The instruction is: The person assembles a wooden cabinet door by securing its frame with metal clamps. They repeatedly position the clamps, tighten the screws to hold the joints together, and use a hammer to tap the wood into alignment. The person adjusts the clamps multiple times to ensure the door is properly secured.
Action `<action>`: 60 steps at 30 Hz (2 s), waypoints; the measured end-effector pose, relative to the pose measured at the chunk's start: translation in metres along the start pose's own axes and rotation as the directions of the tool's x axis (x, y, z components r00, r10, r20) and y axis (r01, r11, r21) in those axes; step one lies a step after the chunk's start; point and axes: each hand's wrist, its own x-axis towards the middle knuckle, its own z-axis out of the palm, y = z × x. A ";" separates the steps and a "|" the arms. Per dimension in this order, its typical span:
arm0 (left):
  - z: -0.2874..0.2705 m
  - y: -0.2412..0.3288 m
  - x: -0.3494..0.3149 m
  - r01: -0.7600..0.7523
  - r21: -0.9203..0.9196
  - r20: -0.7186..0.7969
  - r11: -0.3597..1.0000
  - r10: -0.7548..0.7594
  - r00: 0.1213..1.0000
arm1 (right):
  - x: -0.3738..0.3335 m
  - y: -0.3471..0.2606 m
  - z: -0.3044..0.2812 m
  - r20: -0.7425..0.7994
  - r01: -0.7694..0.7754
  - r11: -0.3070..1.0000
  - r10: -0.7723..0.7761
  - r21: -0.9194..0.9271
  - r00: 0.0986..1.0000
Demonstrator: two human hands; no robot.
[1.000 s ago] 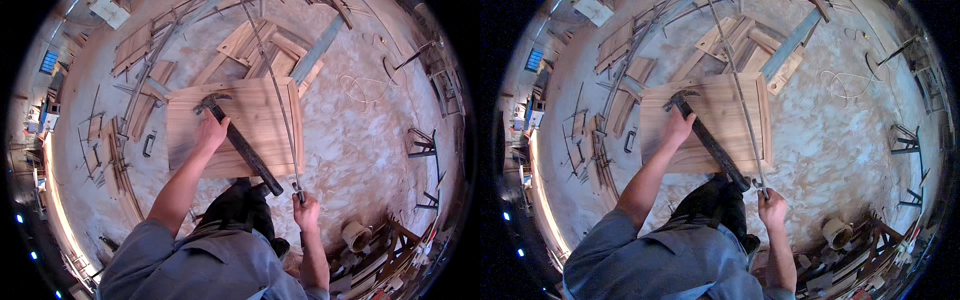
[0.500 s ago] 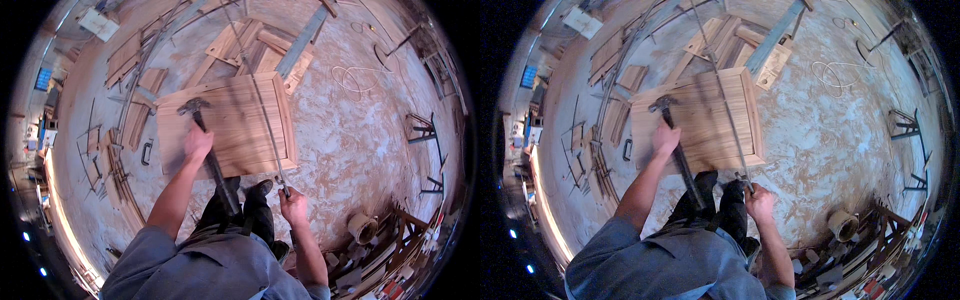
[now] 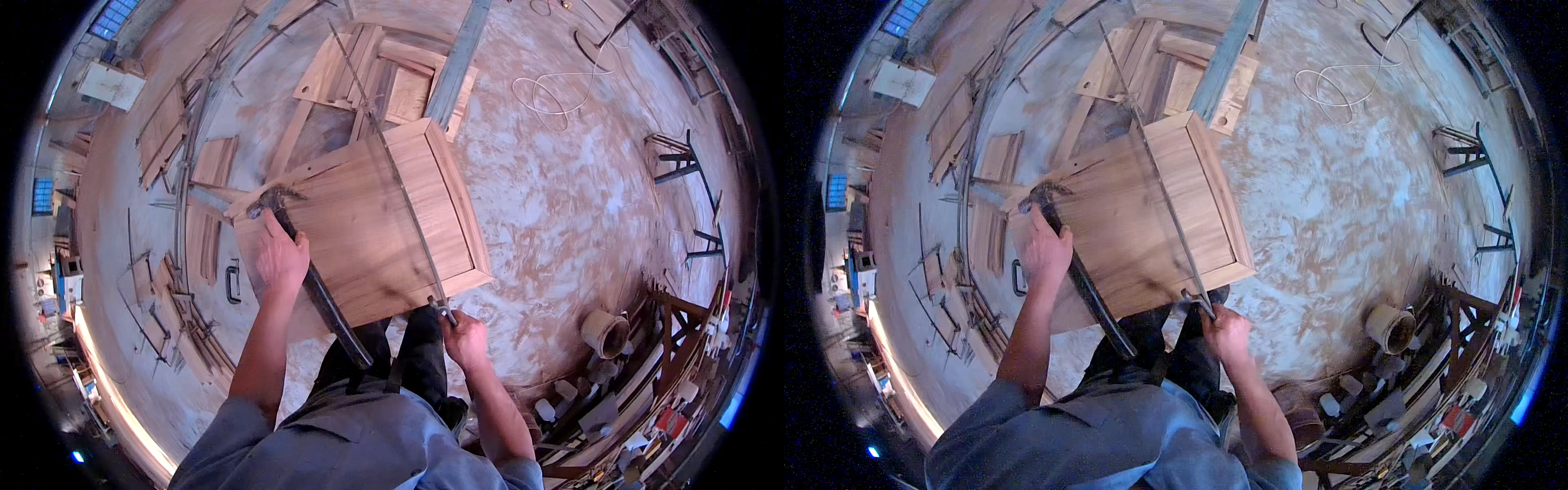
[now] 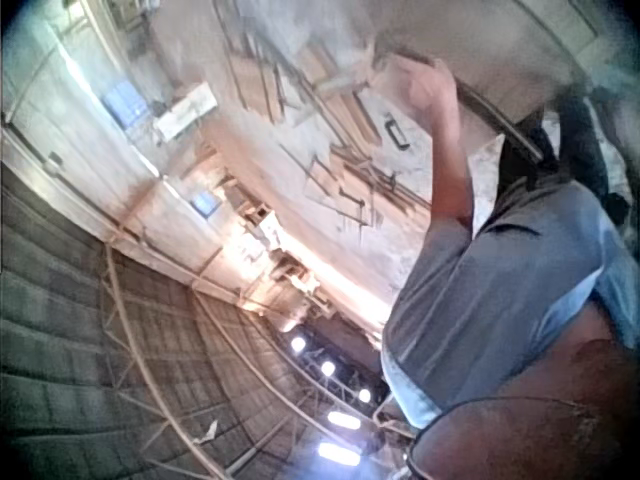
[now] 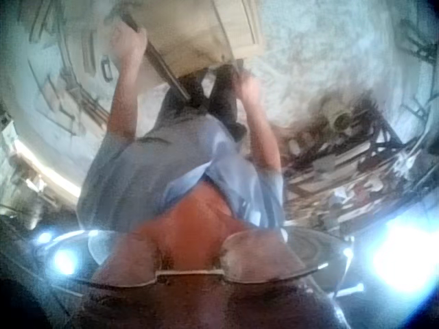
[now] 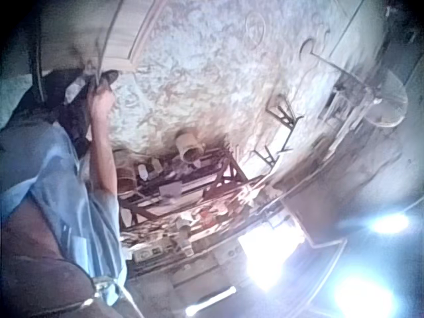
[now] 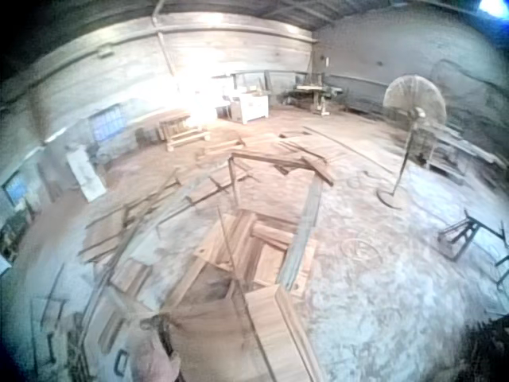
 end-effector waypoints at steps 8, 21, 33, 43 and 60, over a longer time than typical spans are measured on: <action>0.013 0.102 0.161 -0.418 -0.428 0.002 0.801 0.463 0.886 | -0.004 -0.004 0.016 -0.062 0.033 0.999 -0.031 0.021 0.998; 0.033 0.145 0.196 -0.468 -0.404 0.144 0.786 0.560 0.816 | -0.007 -0.008 0.016 -0.034 -0.056 0.998 0.055 -0.019 0.998; 0.018 0.185 0.210 -0.462 -0.020 0.235 0.887 0.453 0.860 | -0.005 -0.009 0.015 -0.016 -0.070 0.996 0.069 -0.062 0.997; 0.010 0.149 0.226 -0.159 -0.554 0.484 0.817 0.472 0.737 | -0.003 -0.006 0.011 0.033 -0.074 0.996 0.073 0.042 0.997; 0.018 0.171 0.183 -0.667 -0.040 0.174 0.744 0.663 0.728 | 0.023 -0.017 0.005 -0.050 -0.051 0.998 0.050 -0.025 0.998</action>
